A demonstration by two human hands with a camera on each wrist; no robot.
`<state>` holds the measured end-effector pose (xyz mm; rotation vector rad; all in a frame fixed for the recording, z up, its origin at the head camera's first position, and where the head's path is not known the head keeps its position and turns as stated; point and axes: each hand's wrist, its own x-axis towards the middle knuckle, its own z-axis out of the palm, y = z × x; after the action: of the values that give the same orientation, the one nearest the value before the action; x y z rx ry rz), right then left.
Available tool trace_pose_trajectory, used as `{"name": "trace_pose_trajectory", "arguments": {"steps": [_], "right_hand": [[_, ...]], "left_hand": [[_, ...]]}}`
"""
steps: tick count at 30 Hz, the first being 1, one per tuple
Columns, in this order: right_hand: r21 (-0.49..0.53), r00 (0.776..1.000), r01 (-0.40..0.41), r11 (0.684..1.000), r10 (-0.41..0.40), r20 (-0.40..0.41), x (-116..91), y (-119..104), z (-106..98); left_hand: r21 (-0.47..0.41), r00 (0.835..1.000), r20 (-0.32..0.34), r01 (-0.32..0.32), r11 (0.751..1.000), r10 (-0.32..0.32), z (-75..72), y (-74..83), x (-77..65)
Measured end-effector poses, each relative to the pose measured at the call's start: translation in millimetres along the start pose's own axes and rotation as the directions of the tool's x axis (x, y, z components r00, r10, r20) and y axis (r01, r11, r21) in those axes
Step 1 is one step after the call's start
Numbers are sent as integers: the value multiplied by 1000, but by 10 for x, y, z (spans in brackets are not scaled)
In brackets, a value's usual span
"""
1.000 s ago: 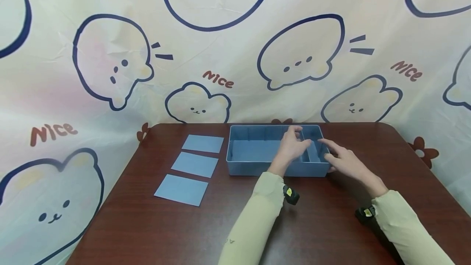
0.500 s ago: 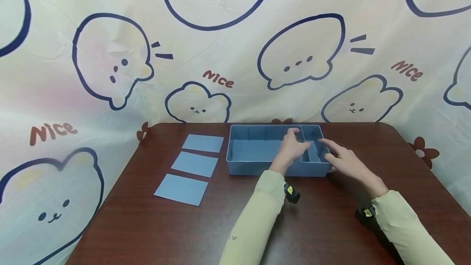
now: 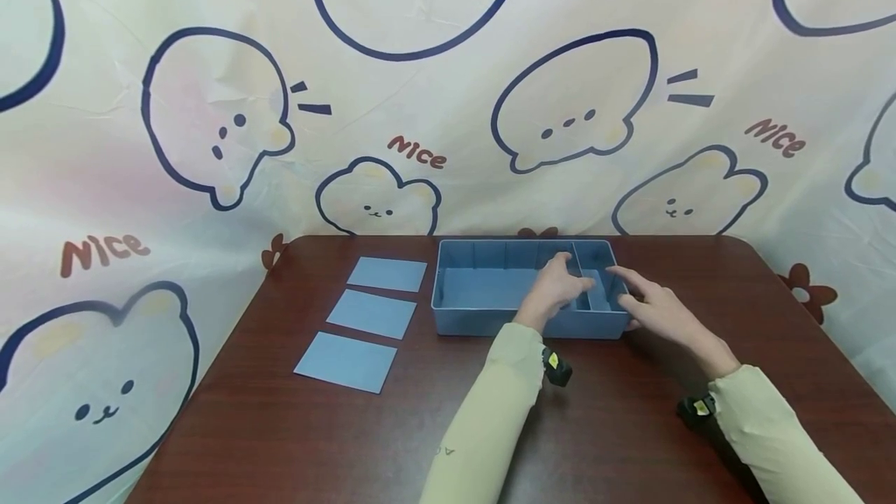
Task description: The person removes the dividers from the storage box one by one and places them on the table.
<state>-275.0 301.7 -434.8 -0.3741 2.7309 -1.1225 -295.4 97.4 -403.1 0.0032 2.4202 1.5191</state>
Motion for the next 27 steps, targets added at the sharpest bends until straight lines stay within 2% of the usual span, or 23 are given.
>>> {"name": "trace_pose_trajectory", "arguments": {"steps": [6,16,27], "right_hand": [[-6,1000,-1,1000,1,-3,5,6,-6],[1,1000,2,1000,-2,7,10,-18,1],[-5,1000,0,1000,0,2,-4,-37,-3]], "left_hand": [[9,1000,29,-7,1000,7,-11,0,12],[54,999,33,-3,999,1,-5,6,6],[54,998,58,-10,999,7,-1,14,-7]]}}
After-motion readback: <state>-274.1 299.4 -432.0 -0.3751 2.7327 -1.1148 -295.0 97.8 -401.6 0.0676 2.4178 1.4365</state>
